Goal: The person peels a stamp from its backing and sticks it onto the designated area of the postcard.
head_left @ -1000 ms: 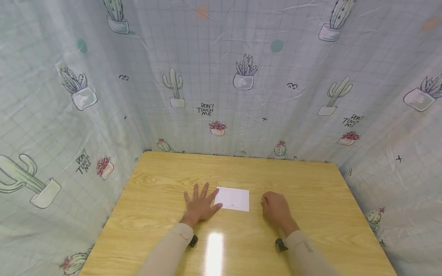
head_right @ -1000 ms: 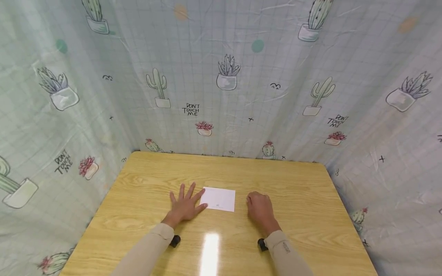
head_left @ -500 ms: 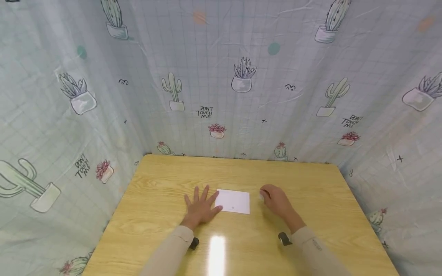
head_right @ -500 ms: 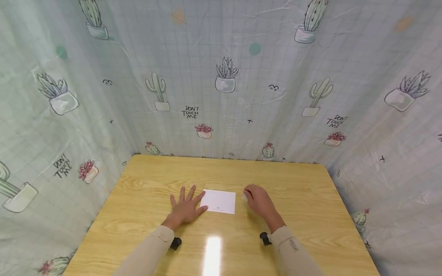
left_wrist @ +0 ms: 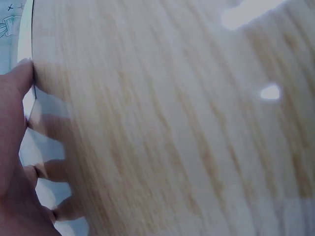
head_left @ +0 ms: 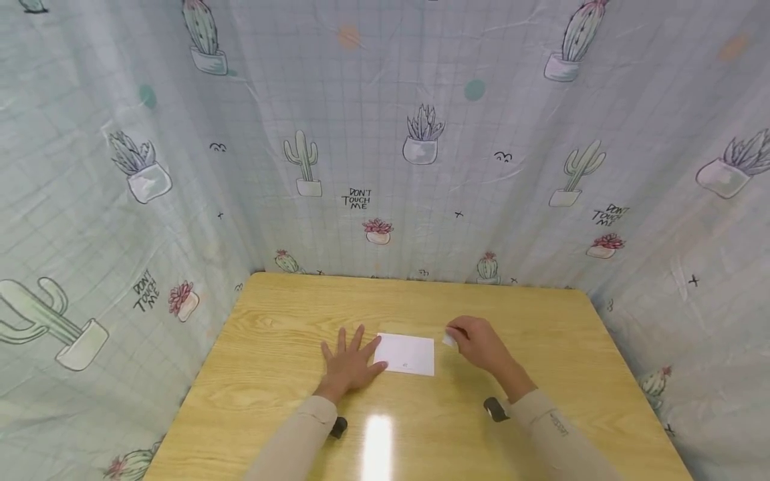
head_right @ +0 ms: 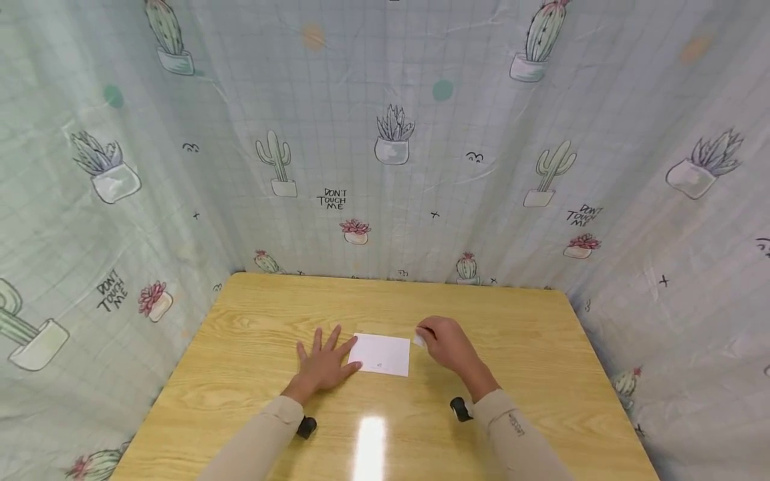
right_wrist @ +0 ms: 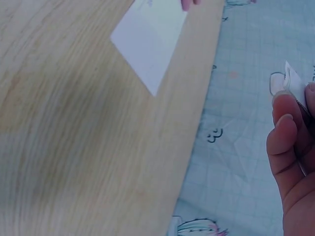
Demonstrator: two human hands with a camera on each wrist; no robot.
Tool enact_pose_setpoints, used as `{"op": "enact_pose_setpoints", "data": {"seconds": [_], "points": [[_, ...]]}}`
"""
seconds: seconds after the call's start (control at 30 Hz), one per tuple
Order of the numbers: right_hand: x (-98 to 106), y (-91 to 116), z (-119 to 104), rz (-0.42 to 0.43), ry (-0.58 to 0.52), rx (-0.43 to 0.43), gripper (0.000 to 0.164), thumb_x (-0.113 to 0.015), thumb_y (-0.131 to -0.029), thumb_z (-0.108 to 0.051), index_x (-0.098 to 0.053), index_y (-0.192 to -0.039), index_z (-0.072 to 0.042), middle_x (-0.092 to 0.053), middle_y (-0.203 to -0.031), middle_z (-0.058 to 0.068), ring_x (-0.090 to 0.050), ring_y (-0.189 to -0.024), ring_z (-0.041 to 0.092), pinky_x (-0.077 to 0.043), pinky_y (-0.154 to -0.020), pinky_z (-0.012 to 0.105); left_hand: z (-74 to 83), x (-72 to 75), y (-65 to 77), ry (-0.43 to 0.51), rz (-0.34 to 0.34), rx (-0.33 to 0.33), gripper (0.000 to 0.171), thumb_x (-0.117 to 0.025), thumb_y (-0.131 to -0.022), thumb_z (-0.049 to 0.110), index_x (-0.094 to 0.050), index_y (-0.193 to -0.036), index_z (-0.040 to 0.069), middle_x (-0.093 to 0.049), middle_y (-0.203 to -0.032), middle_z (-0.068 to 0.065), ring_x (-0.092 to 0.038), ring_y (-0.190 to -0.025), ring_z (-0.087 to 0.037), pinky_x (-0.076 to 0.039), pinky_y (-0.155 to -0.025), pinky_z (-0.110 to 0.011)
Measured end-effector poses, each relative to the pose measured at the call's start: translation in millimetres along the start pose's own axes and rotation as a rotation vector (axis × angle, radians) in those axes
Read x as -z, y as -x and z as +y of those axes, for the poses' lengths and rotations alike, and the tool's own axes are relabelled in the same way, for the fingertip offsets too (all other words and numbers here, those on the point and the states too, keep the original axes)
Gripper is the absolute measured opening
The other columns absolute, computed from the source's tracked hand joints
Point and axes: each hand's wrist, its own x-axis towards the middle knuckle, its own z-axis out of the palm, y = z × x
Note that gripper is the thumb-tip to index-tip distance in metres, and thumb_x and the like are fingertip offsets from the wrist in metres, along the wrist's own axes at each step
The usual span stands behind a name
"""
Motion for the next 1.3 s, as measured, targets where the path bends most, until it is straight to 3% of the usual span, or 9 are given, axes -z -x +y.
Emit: {"op": "enact_pose_setpoints", "data": {"seconds": [0.23,0.53,0.73,1.07,1.3], "points": [[5.7,-6.9,-16.0,0.01,0.013,0.029,0.012,-0.068,-0.1,-0.008,-0.078,-0.096,-0.006,-0.074,-0.086,0.002,-0.054,-0.07,0.005,-0.05,-0.063,0.024,-2.9,0.0,-0.5,0.015,-0.009,-0.002,0.068,-0.049,-0.102,0.067,-0.039,-0.161,0.037,-0.019,-0.176,-0.008,-0.007,-0.16,-0.053,-0.005,-0.114,-0.089],[11.1,-10.4,-34.1,0.019,-0.093,0.113,0.009,-0.071,-0.098,-0.008,-0.08,-0.094,-0.008,-0.069,-0.079,-0.003,-0.048,-0.064,0.001,-0.047,-0.057,0.021,-5.5,0.7,2.1,0.038,-0.015,0.014,0.065,-0.048,-0.103,0.065,-0.039,-0.161,0.036,-0.02,-0.176,-0.008,-0.006,-0.16,-0.053,-0.004,-0.114,-0.089],[15.9,-12.4,-42.4,0.015,-0.176,0.102,0.007,-0.072,-0.097,-0.007,-0.079,-0.095,-0.007,-0.069,-0.077,0.0,-0.049,-0.059,0.0,-0.048,-0.052,0.023,-7.0,0.5,2.3,0.043,-0.018,-0.001,0.065,-0.046,-0.104,0.066,-0.04,-0.161,0.036,-0.02,-0.176,-0.007,-0.007,-0.161,-0.051,-0.005,-0.114,-0.088],[16.5,-14.1,-51.8,0.015,-0.223,0.118,0.007,-0.073,-0.097,-0.006,-0.079,-0.094,-0.004,-0.067,-0.073,0.0,-0.051,-0.057,0.0,-0.05,-0.051,0.023,-7.0,2.4,2.9,0.017,0.0,-0.016,0.065,-0.044,-0.105,0.065,-0.04,-0.161,0.033,-0.023,-0.175,-0.005,-0.011,-0.162,-0.049,-0.007,-0.115,-0.088],[15.3,-14.8,-57.1,0.018,-0.211,0.132,0.007,-0.073,-0.097,-0.007,-0.079,-0.095,-0.004,-0.069,-0.074,0.01,-0.051,-0.057,0.001,-0.05,-0.053,0.022,-3.7,6.6,1.8,0.007,0.058,-0.05,0.068,-0.04,-0.103,0.07,-0.042,-0.16,0.034,-0.026,-0.175,-0.005,-0.013,-0.162,-0.048,-0.007,-0.117,-0.085]]}}
